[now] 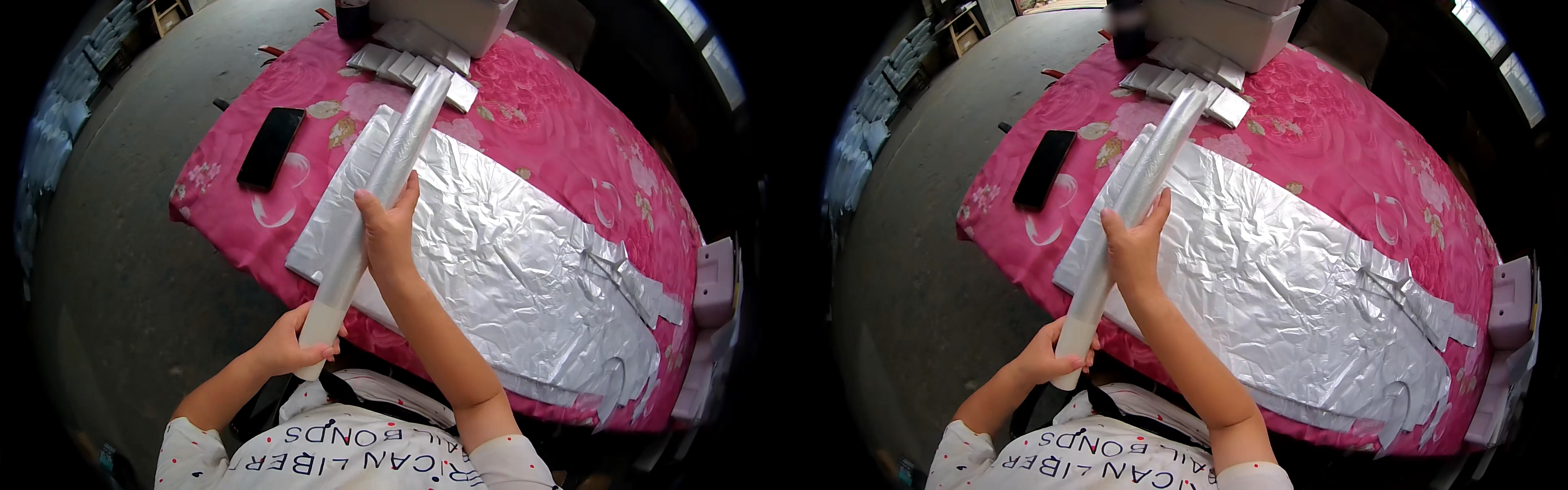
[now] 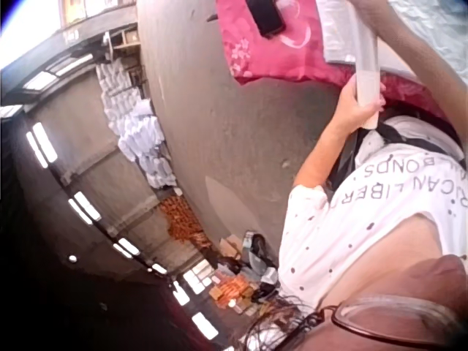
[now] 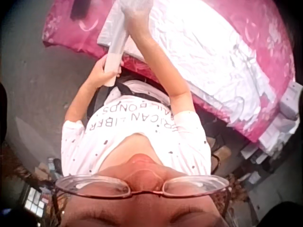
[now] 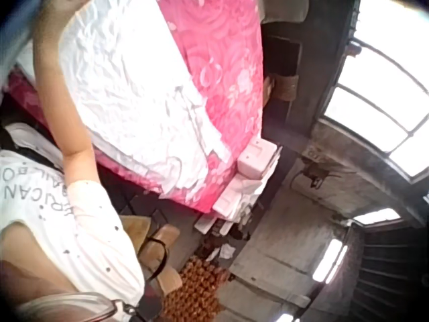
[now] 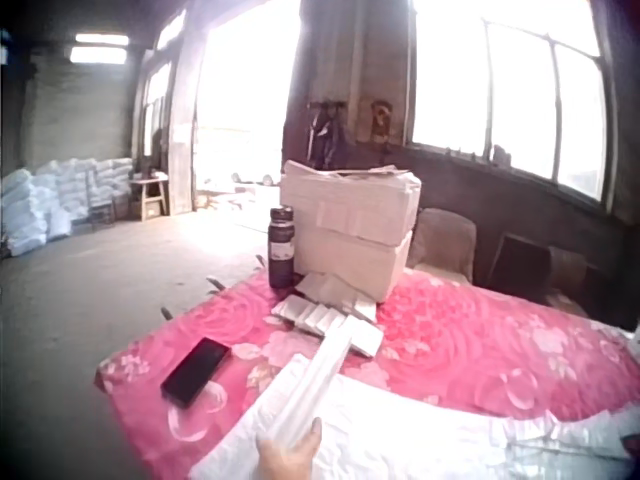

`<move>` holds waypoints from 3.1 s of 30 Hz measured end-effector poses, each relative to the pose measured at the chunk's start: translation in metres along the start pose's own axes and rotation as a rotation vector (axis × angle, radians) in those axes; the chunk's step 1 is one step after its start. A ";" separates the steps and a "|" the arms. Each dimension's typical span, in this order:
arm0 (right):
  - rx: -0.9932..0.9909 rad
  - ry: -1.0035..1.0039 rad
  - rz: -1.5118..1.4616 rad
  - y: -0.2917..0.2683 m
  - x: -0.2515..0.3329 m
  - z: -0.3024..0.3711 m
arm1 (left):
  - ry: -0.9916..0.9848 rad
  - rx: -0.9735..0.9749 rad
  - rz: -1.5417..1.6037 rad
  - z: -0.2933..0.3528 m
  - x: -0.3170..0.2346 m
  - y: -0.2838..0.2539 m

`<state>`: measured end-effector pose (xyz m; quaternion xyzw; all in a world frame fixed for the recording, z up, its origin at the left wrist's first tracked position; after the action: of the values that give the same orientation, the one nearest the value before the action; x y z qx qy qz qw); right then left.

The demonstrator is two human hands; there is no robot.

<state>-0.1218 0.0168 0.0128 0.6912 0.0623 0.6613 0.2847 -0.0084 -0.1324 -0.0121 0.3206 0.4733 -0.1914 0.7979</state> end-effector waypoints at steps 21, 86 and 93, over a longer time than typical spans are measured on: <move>0.210 0.205 -0.462 -0.051 0.030 0.046 | -0.206 0.215 0.142 -0.040 0.005 0.088; -0.228 0.202 1.122 -0.360 0.189 -0.024 | -0.755 0.374 -0.100 0.072 0.085 -0.035; -0.127 0.176 0.929 -0.364 0.182 -0.030 | -0.594 0.515 -0.704 0.039 0.038 -0.034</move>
<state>-0.0235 0.4126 -0.0014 0.5688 -0.2698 0.7770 -0.0057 0.0137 -0.1841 -0.0430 0.2601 0.2436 -0.6405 0.6803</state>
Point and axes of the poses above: each hand's wrist, its own z-axis away from the middle knuckle, its own y-axis out of the palm, x = y × z, the point moved 9 cm from there along -z, towards the middle knuckle, and after that the axes turned 3 degrees about x, right-handed, at the moved point
